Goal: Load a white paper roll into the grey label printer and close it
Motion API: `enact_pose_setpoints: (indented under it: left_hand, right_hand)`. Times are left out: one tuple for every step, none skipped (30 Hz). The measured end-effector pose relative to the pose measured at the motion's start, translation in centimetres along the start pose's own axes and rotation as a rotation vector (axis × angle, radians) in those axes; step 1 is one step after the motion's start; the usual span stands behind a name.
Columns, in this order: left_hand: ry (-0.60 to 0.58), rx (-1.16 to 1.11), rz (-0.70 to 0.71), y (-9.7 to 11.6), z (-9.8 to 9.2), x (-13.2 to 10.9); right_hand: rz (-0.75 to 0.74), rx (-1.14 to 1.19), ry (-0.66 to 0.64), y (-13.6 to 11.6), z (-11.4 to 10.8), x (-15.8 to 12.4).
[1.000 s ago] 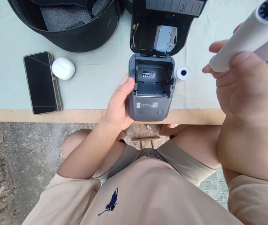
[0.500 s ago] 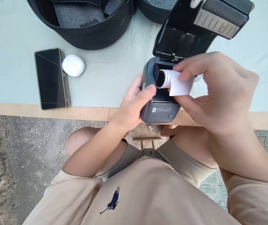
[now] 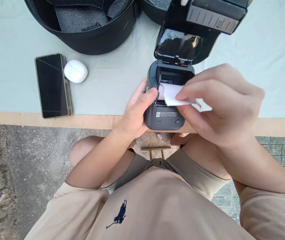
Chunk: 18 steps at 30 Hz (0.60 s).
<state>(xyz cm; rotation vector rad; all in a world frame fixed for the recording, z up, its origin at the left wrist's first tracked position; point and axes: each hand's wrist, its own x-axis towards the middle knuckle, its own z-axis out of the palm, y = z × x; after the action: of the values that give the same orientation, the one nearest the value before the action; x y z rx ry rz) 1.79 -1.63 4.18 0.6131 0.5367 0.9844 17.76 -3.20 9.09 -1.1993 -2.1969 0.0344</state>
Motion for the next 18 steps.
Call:
enact_pose_setpoints:
  left_hand:
    - [0.001, -0.014, 0.012, 0.0, -0.1, 0.0]
    - [0.003, -0.019, 0.018, 0.0, -0.1, 0.0]
    - [0.006, -0.013, 0.013, 0.0, -0.2, 0.0]
    - [0.011, 0.003, 0.002, 0.1, -0.2, 0.0]
    - [0.019, 0.025, -0.011, 0.2, -0.2, -0.1]
    - [0.026, 0.049, -0.024, 0.3, -0.2, -0.1]
    - [0.03, 0.071, -0.034, 0.4, -0.2, -0.2]
    - [0.028, 0.088, -0.037, 0.5, -0.2, -0.2]
    - [0.019, 0.1, -0.036, 0.5, -0.2, -0.2]
    - [0.007, 0.109, -0.034, 0.5, -0.2, -0.3]
    - [-0.005, 0.12, -0.033, 0.5, -0.2, -0.3]
    - [-0.016, 0.13, -0.031, 0.5, -0.2, -0.3]
    - [-0.022, 0.133, -0.028, 0.5, -0.3, -0.3]
    - [-0.026, 0.132, -0.025, 0.5, -0.3, -0.3]
    - [-0.025, 0.127, -0.022, 0.5, -0.4, -0.3]
    - [-0.024, 0.122, -0.019, 0.5, -0.4, -0.3]
    - [-0.024, 0.12, -0.019, 0.5, -0.4, -0.3]
    - [-0.023, 0.125, -0.021, 0.5, -0.4, -0.3]
  right_hand:
    - [-0.039, 0.031, -0.007, 0.0, 0.1, -0.1]
    - [-0.077, 0.055, -0.02, 0.0, 0.1, -0.1]
    - [-0.103, 0.074, -0.036, 0.0, 0.2, -0.2]
    - [-0.113, 0.099, -0.052, 0.0, 0.2, -0.2]
    - [-0.11, 0.135, -0.054, 0.1, 0.2, -0.2]
    - [-0.1, 0.176, -0.045, 0.2, 0.2, -0.2]
    - [-0.075, 0.204, -0.027, 0.2, 0.1, -0.2]
    - [-0.041, 0.214, -0.008, 0.3, 0.0, -0.2]
    - [-0.001, 0.201, 0.006, 0.4, -0.1, -0.2]
    - [0.036, 0.174, 0.009, 0.4, -0.2, -0.2]
    - [0.066, 0.144, 0.002, 0.5, -0.3, -0.2]
    - [0.081, 0.121, -0.013, 0.6, -0.3, -0.2]
    - [0.083, 0.108, -0.031, 0.7, -0.3, -0.2]
    - [0.074, 0.102, -0.048, 0.8, -0.3, -0.3]
    - [0.061, 0.1, -0.064, 0.9, -0.3, -0.4]
    - [0.053, 0.104, -0.078, 1.0, -0.2, -0.4]
    - [0.052, 0.115, -0.075, 1.1, -0.1, -0.5]
    - [0.057, 0.143, -0.048, 1.2, -0.1, -0.5]
